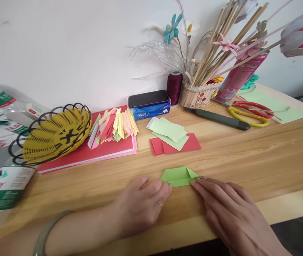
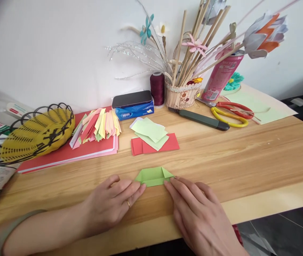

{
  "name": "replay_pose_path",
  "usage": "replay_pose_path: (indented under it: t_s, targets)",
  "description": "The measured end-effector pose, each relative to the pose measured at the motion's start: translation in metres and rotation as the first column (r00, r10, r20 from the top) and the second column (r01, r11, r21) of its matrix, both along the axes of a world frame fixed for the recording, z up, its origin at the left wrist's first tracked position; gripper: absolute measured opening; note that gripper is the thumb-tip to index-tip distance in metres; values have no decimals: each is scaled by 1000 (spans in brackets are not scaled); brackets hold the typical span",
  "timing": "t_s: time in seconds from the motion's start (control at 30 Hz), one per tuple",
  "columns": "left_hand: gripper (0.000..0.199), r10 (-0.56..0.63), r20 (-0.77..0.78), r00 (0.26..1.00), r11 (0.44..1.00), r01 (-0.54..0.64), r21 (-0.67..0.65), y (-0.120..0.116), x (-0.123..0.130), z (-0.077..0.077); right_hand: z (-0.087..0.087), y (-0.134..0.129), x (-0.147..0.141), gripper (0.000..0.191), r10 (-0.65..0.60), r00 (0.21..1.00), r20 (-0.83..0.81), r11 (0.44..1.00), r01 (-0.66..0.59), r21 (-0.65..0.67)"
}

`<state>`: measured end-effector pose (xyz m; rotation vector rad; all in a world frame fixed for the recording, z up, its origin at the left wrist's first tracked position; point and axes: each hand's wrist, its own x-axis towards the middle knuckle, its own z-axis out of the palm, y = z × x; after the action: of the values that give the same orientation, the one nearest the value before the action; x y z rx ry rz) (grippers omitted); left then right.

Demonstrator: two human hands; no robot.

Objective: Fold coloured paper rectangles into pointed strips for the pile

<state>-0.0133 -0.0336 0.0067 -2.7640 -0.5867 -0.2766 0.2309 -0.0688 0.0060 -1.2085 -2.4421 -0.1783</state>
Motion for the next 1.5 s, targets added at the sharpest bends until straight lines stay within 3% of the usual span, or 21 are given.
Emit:
replay_pose_path:
  t_s: [0.4,0.63,0.87,1.0,1.1,1.17,1.23,1.3,1.37,1.5]
  targets:
    - [26,-15,69,997,999,13,31,0,-7,1,-8,-3,3,33,-7,999,39,999,5,54]
    - [25,-15,125,992,1000,17,-15,1,-12,0,-6,-3,2,32,-7,1000,30,997,5,77]
    - [21,8,119,993,1000,-10,20,15,-16,1,-7,-9,2,26,47,998,-38,989,-41,144]
    - [23,117,114,987,993,-120,18,28,-7,4,0,-13,-14,26,179,983,-34,976,-174,128]
    - [25,210,154,966,977,-203,-58,32,6,7,10,-13,-31,36,308,951,-28,951,-309,0]
    - [32,239,163,957,968,-221,-120,33,13,7,17,-9,-37,34,347,932,-108,932,-355,-65]
    - [35,216,147,965,969,-192,-158,35,16,6,20,0,-33,31,334,916,-220,919,-369,-139]
    - [31,175,141,974,971,-147,-189,39,16,4,18,13,-23,34,216,931,-296,957,-262,-127]
    - [26,130,175,976,972,-91,-216,45,14,2,12,29,-12,33,91,962,-258,984,-127,-126]
    - [21,67,322,944,967,18,-254,55,8,1,1,47,-3,31,204,976,-70,974,-210,-81]
